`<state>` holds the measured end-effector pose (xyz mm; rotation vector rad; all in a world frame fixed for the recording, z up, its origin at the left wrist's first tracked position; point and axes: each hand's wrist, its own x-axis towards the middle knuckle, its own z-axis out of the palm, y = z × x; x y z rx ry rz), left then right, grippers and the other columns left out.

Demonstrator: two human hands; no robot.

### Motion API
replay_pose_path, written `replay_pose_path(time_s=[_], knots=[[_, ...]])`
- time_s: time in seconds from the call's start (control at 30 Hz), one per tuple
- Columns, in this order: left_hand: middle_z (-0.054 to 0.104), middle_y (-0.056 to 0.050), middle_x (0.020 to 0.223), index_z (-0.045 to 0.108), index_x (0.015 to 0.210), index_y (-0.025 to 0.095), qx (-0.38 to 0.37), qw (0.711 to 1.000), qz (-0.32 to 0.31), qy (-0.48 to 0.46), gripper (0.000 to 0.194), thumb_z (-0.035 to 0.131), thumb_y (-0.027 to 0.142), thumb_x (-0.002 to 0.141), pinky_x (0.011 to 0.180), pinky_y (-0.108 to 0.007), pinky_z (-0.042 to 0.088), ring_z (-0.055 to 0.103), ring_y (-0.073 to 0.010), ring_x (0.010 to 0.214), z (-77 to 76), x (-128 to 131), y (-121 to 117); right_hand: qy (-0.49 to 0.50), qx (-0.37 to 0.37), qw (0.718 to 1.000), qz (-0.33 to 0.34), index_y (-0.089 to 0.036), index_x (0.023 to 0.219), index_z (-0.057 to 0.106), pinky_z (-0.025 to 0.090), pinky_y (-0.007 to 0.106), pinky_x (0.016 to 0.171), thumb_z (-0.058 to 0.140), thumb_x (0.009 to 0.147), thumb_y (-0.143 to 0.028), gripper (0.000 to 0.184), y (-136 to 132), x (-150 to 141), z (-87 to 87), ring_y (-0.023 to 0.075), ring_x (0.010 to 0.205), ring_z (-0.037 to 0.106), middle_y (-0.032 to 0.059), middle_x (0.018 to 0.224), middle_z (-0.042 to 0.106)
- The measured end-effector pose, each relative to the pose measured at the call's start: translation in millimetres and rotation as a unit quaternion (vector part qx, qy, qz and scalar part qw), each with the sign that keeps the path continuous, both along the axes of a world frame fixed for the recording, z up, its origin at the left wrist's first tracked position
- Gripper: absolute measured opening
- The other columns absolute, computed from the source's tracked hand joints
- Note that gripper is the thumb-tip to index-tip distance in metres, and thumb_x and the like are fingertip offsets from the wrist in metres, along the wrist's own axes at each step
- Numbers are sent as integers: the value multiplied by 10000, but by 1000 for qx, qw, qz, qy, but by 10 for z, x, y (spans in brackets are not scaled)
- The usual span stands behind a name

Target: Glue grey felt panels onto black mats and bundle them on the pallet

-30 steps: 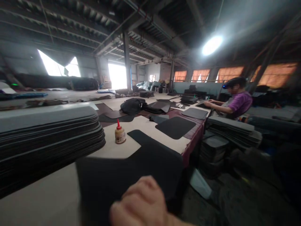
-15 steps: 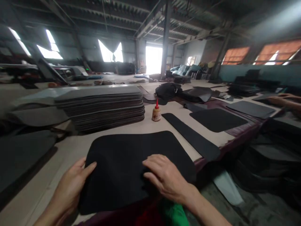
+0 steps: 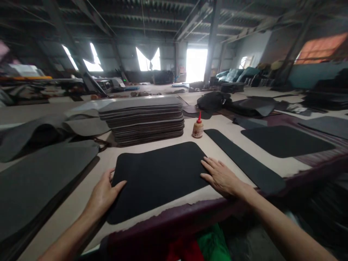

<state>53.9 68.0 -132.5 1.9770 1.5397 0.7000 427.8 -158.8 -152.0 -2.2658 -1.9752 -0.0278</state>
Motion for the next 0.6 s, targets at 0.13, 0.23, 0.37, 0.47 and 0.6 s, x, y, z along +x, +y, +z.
replay_pose_path(time_s=[0.13,0.23,0.37,0.47,0.6], knots=[[474,-266,1364,379,1442,1,208,971,-19,112,790,532,485,837,1096,-549,410,502,-396,1263,-35,-3,-81,28,5,999,22,-130,1448,533,322,552,1169,434,991,-529,615,18,92,86,367,1449,337,185,1544,408],[485,-176,1421,517,1372,126,277,945,-121,124,602,485,515,913,1148,-544,371,431,-353,1355,-79,194,-426,103,30,994,37,-132,1400,577,337,501,1179,493,958,-547,612,134,239,167,337,1417,388,166,1505,468],[397,-45,1576,472,1465,296,189,913,-310,185,559,498,517,952,1162,-579,369,324,-312,1473,-138,639,-1001,219,145,962,-77,-140,1437,509,387,459,1140,578,907,-479,632,597,625,315,306,1344,482,164,1457,515],[375,-49,1585,445,1497,270,171,896,-344,223,585,460,529,973,1179,-605,330,331,-314,1473,-178,841,-1185,300,195,912,-201,-101,1471,429,467,398,1047,602,892,-457,702,1053,942,376,289,1253,566,193,1446,514],[429,-41,1548,498,1460,290,223,886,-340,222,519,461,484,980,1141,-584,398,404,-308,1431,-246,846,-1122,303,219,891,-258,-11,1477,360,483,410,1005,722,778,-500,926,1565,1187,324,343,1235,576,284,1415,506]])
